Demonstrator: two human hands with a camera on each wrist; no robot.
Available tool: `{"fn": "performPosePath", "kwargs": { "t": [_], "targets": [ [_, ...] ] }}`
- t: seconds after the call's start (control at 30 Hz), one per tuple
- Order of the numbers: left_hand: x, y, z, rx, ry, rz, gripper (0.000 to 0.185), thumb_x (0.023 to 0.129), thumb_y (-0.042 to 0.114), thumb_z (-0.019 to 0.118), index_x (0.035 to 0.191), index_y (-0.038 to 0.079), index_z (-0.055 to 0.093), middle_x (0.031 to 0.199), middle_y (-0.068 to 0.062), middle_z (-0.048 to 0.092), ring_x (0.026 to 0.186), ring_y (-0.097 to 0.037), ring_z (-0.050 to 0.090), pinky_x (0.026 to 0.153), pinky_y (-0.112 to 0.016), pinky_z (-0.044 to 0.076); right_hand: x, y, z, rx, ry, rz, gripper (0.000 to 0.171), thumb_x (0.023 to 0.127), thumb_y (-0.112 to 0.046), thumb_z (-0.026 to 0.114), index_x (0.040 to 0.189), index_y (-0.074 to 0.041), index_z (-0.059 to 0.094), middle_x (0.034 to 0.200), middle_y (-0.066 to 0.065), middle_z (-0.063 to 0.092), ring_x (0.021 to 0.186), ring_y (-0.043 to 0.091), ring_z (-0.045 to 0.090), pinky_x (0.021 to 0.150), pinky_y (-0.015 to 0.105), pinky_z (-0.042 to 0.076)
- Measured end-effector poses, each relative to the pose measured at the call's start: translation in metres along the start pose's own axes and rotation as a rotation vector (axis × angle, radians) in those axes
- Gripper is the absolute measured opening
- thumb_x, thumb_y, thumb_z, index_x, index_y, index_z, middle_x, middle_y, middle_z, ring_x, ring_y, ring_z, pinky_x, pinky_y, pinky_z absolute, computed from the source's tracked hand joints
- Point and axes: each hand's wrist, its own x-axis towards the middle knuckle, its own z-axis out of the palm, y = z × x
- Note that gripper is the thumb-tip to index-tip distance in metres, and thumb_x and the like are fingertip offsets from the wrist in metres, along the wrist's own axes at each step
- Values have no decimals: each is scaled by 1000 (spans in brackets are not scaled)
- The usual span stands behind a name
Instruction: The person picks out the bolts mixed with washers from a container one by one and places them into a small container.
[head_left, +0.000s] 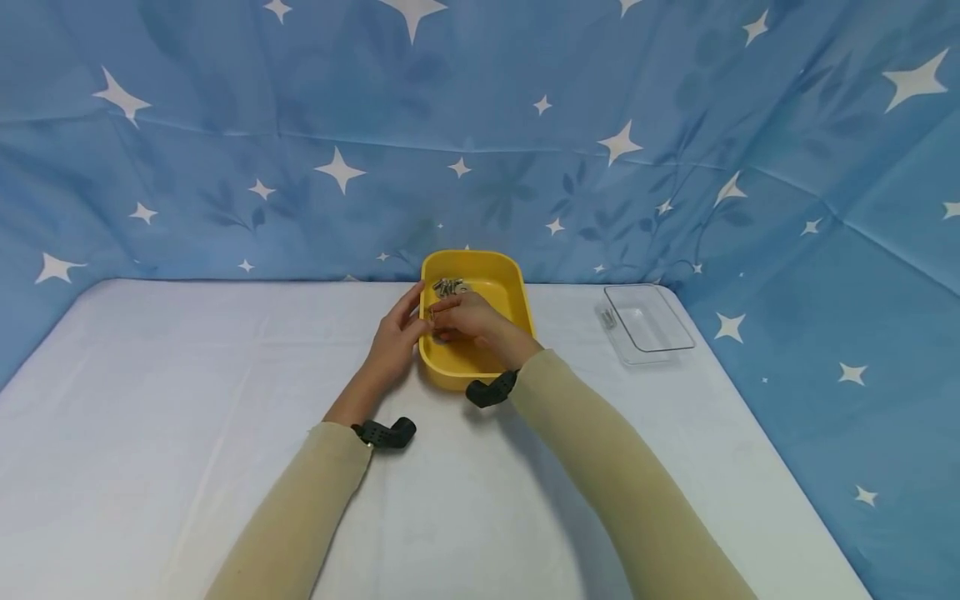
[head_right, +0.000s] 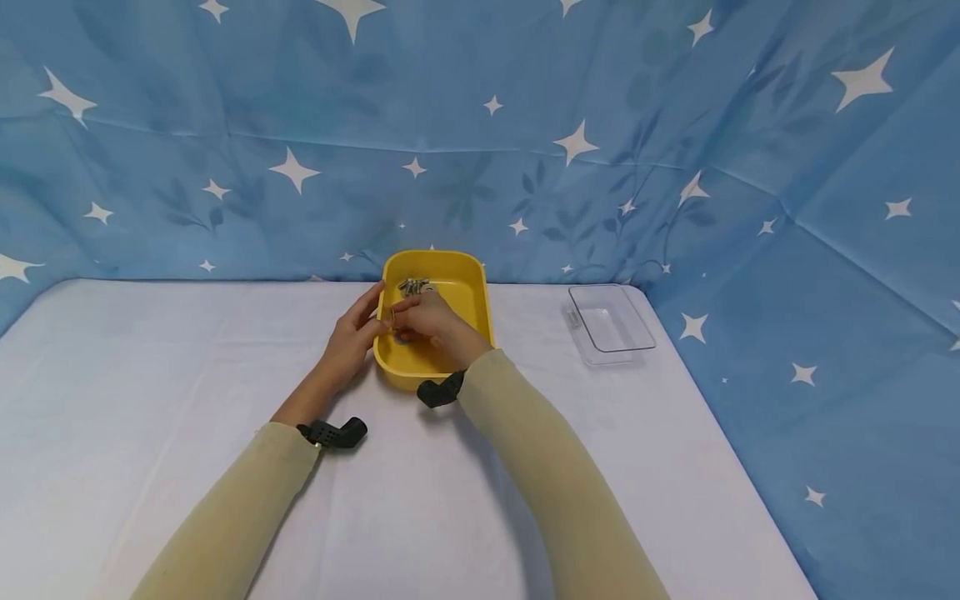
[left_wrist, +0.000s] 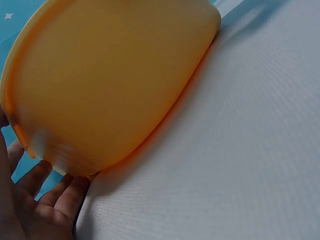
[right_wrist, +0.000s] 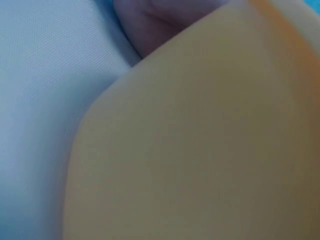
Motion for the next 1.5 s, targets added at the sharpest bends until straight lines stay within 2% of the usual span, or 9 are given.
{"fn": "performPosePath", "kwargs": {
  "t": [0.27,0.4,0.5,0.63,0.8,1.0,1.13,1.3,1.5],
  "targets": [
    [1,-2,2,13,-5,0,72,96,16,50,162,30,25,169,1,26,153,-26,34,123,-44,36,-5,0,-9,79,-6,20,30,97,-5,63,126,-2,68,116,18,72,80,15,72,78,27,64],
    [1,-3,3,12,-11,6,71,96,15,50,162,30,25,168,0,27,152,-26,35,122,-45,37,-11,-2,-15,89,-10,-19,31,96,-4,64,127,-1,69,117,20,73,82,14,73,83,29,63],
    [2,-2,2,15,-15,5,71,97,14,49,162,29,25,169,-3,26,153,-27,35,122,-46,37,-16,-4,-21,55,-33,-57,33,96,-3,64,129,0,67,120,21,71,85,14,73,88,32,62],
    [-4,12,1,1,-25,-12,71,97,10,48,163,21,23,169,-9,23,154,-32,31,123,-49,34,-22,-7,-30,-8,-73,-95,36,97,-2,62,133,2,64,130,25,66,94,19,73,95,38,60],
    [-11,28,1,-1,-25,-25,71,97,5,48,163,13,22,169,-13,22,154,-36,28,123,-49,34,-31,-13,-47,-13,-87,-80,41,98,-1,59,138,5,58,139,27,59,107,26,72,105,44,54],
    [-2,9,0,0,-5,-20,71,97,8,48,163,22,23,170,-5,22,155,-29,29,124,-46,33,-44,-17,-71,-31,-56,-91,41,99,-3,58,139,7,56,141,25,59,99,18,74,103,41,56],
    [2,-1,-1,22,6,-8,71,98,13,49,162,28,24,170,0,24,155,-24,30,124,-44,34,-50,-16,-91,-60,-43,-89,41,100,-6,57,140,3,56,146,22,56,103,18,71,104,40,55],
    [1,-2,-1,22,7,-2,71,97,15,49,162,29,25,169,1,25,155,-24,31,123,-45,36,-58,-11,-115,-93,-4,-83,43,101,-8,57,143,2,54,140,25,58,109,23,70,100,34,58],
    [0,-1,0,9,3,-6,70,98,14,49,162,30,25,169,2,25,154,-24,31,123,-45,36,-69,-2,-145,-103,44,-99,44,101,-7,56,144,3,52,145,22,55,97,10,70,97,31,59]
  ]
}}
